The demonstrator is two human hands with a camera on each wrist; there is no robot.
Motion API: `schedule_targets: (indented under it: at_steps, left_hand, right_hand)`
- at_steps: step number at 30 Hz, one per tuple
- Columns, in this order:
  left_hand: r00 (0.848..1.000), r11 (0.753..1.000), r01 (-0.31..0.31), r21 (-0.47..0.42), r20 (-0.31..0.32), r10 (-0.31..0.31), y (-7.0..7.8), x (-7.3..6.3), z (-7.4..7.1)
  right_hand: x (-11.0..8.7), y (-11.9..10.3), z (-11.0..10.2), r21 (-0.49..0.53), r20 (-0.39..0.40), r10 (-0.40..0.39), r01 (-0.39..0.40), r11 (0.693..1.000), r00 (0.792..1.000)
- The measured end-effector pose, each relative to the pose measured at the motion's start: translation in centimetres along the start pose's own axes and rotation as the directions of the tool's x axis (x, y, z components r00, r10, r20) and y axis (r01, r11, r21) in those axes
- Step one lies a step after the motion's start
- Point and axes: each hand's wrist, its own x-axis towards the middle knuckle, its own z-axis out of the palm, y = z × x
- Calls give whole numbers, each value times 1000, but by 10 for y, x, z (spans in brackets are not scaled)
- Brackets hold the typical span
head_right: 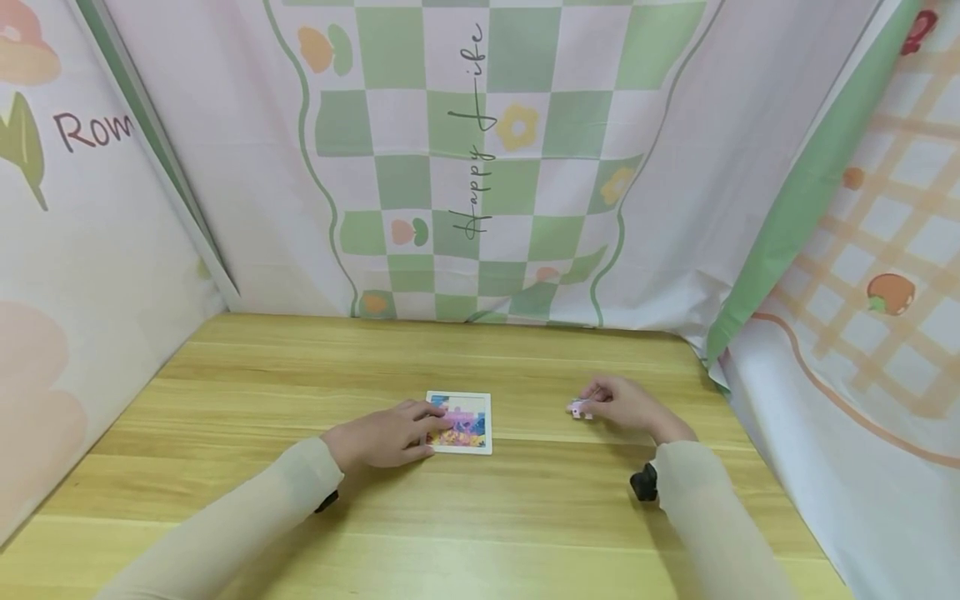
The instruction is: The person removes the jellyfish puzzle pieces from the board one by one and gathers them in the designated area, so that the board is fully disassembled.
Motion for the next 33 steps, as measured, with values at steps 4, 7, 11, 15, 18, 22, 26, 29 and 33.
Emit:
schedule_targets:
  at_steps: [4,7,11,15,18,22,26,29,33]
  left_hand:
    - [1000,1000,3,-6,1,-3,1,-1,-1]
    - [1000,1000,4,-8,2,-4,1,-1,-1]
    - [1000,1000,3,-3,2,-3,0,0,1]
    - [1000,1000,2,1,-2,-2,-2,1,2]
    - [1000,1000,1,-3,-7,-1,-2,1,2]
    - [1000,1000,-1,-6,-10,1,-1,1,2]
    - [1000,1000,-1,-6,-12,1,-1,0,1]
    - [1000,1000,-1,-8,-11,1,-1,0,1]
    - [1000,1000,-7,-8,-14,7,-1,0,1]
  right_hand:
    - [-6,6,-4,31,6,32,-32,999,999]
    - [-7,12,-5,55,4,49,-49,997,999]
    - [-6,20,-4,60,-4,47,-47,997,999]
    - [-6,22,-3,24,-14,36,-36,999,999]
    - [-6,19,-3,-3,-20,38,-38,999,999]
    - [-5,18,-3,-27,-20,38,-38,999,999]
    - [-3,19,-2,-29,-14,54,-54,998,998]
    - [-2,20,-2,-26,-14,68,-68,997,998]
    - [-1,21,-1,-29,-11,60,-60,998,998]
